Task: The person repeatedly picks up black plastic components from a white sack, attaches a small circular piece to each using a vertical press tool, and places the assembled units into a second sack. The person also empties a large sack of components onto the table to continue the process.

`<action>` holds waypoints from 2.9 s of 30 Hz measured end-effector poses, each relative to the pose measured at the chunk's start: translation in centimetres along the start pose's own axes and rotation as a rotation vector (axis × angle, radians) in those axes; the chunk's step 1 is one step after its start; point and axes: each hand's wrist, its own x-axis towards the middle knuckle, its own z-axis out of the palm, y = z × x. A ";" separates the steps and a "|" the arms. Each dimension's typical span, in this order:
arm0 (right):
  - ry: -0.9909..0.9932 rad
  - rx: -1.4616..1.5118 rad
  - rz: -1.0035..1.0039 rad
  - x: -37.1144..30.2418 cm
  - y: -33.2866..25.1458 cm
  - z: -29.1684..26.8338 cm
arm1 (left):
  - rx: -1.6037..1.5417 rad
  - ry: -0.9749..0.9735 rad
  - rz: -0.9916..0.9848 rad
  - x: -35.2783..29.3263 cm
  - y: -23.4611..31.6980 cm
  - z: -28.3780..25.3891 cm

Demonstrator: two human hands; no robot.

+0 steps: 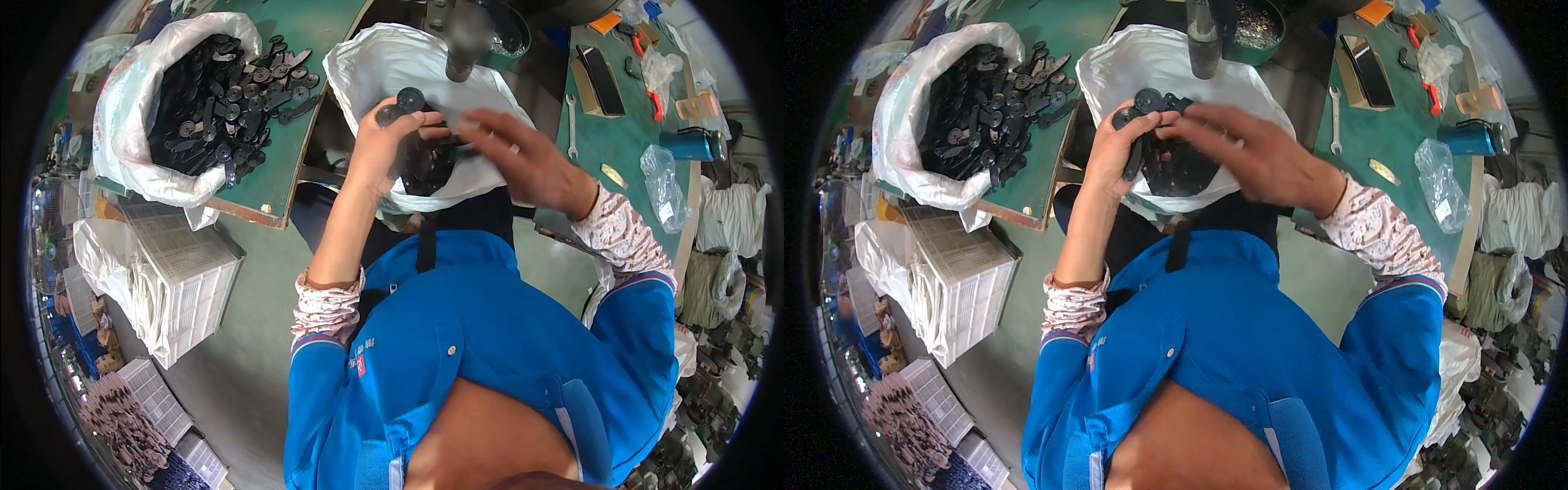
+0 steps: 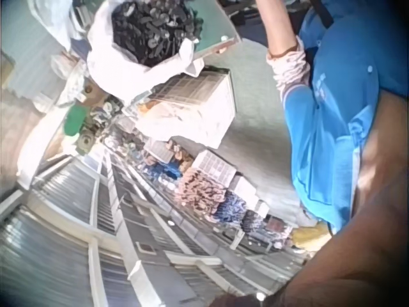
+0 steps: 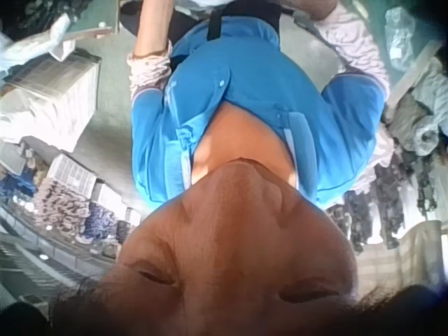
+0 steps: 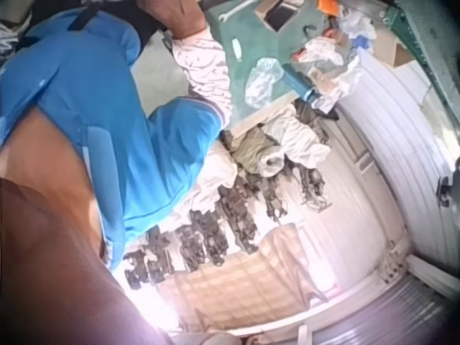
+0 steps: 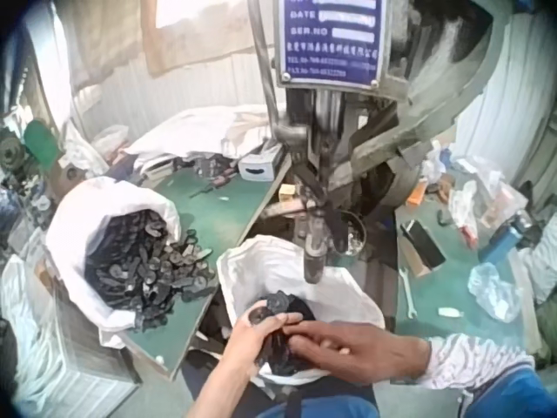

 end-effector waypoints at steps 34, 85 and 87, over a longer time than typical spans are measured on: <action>-0.026 0.614 0.484 0.7 0.5 2.6 | -0.147 0.026 0.186 -0.4 -1.9 2.0; 0.506 0.999 0.629 7.5 3.6 -4.2 | -0.279 -0.044 0.054 -1.4 -4.3 0.7; 0.525 0.939 0.569 7.5 3.5 -4.4 | -0.274 -0.036 0.048 -1.3 -4.2 1.0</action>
